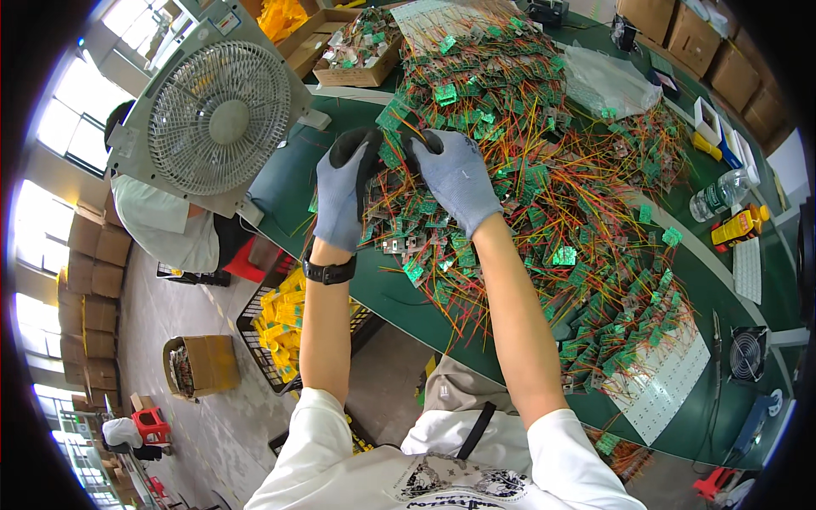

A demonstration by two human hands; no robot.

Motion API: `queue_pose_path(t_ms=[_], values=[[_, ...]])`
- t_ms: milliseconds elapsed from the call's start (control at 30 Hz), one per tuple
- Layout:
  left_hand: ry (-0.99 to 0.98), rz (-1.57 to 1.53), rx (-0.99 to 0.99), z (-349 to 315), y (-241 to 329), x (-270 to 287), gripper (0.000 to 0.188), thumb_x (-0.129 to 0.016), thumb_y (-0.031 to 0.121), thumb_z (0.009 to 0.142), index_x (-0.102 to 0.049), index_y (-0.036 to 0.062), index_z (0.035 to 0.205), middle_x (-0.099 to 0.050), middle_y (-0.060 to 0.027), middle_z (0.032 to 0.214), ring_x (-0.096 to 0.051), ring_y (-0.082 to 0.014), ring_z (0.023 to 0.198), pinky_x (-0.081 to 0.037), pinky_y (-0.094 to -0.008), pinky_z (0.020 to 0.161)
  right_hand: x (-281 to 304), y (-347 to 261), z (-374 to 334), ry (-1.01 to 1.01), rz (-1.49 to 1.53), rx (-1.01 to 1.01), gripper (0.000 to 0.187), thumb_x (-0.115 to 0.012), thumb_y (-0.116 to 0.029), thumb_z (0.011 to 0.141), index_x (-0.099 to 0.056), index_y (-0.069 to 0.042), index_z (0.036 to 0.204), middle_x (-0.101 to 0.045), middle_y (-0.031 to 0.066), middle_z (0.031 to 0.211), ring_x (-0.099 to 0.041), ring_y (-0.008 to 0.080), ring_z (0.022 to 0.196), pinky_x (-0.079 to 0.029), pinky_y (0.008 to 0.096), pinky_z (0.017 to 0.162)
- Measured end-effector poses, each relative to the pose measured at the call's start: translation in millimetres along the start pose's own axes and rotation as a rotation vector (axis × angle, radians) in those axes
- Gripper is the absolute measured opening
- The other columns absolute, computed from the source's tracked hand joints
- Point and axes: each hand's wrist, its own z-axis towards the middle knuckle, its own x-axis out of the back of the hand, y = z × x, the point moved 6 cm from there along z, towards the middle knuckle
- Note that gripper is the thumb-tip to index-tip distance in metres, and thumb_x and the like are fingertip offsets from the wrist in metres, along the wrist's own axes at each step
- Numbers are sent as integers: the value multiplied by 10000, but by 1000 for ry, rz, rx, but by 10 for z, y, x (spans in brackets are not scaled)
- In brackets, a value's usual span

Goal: The person separates circuit boards with attached wires by hand, takes off their gloves, and solders the wires onto a perforated panel using a soldering iron.

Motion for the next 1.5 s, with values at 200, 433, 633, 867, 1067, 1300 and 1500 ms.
queue_pose_path(t_ms=[200, 433, 633, 867, 1067, 1300, 1500], values=[[-96, -22, 103, -187, 44, 97, 278, -630, 128, 937, -621, -52, 1149, -665, -60, 895, -647, -141, 659, -535, -258, 632, 38, -50, -83, 99, -158, 14, 297, -591, -343, 913, -653, -54, 884, -671, 171, 858, -645, 367, 835, -499, 464, 740], [44, -225, 155, -376, -284, 340, 281, -614, 128, 949, -591, -41, 1172, -666, -106, 943, -665, -146, 799, -559, -284, 747, 234, -209, -161, 435, -701, 159, 312, -669, -333, 870, -613, -49, 988, -596, 142, 1001, -592, 308, 944, -452, 420, 865], [-94, 579, -331, -584, 169, 207, 272, -534, 133, 968, -587, -35, 1175, -654, -133, 1073, -671, -202, 866, -538, -319, 853, 330, -666, -297, 292, -228, 258, 389, -687, -408, 849, -634, -40, 735, -625, 128, 720, -632, 319, 738, -491, 443, 723], [-68, -323, 39, -621, -180, 14, 339, -483, 162, 1003, -474, -51, 1266, -669, -171, 973, -683, -239, 906, -543, -351, 864, -134, -207, -157, -40, 33, 31, 405, -634, -439, 877, -667, -36, 861, -681, 164, 851, -653, 363, 835, -505, 460, 760], [80, -258, 102, -469, -342, -53, 264, -547, 91, 968, -580, -45, 1193, -692, -102, 937, -688, -185, 826, -554, -283, 751, -77, -170, -124, -2, -136, 152, 310, -669, -348, 854, -667, -44, 912, -682, 147, 858, -655, 337, 794, -515, 429, 713], [131, -142, -80, -198, -328, -194, 214, -645, 63, 908, -673, -62, 1079, -694, -57, 915, -636, -109, 749, -545, -245, 701, 0, -176, -86, 259, -369, 287, 209, -658, -308, 864, -665, -100, 854, -668, 99, 798, -650, 294, 710, -504, 422, 643], [0, 155, -93, -121, -201, -288, 255, -660, 70, 888, -665, -53, 1112, -690, -43, 917, -578, -57, 807, -484, -236, 713, 102, -153, -94, 277, -348, 167, 313, -646, -364, 882, -648, -61, 960, -663, 101, 894, -651, 276, 829, -501, 399, 737]])
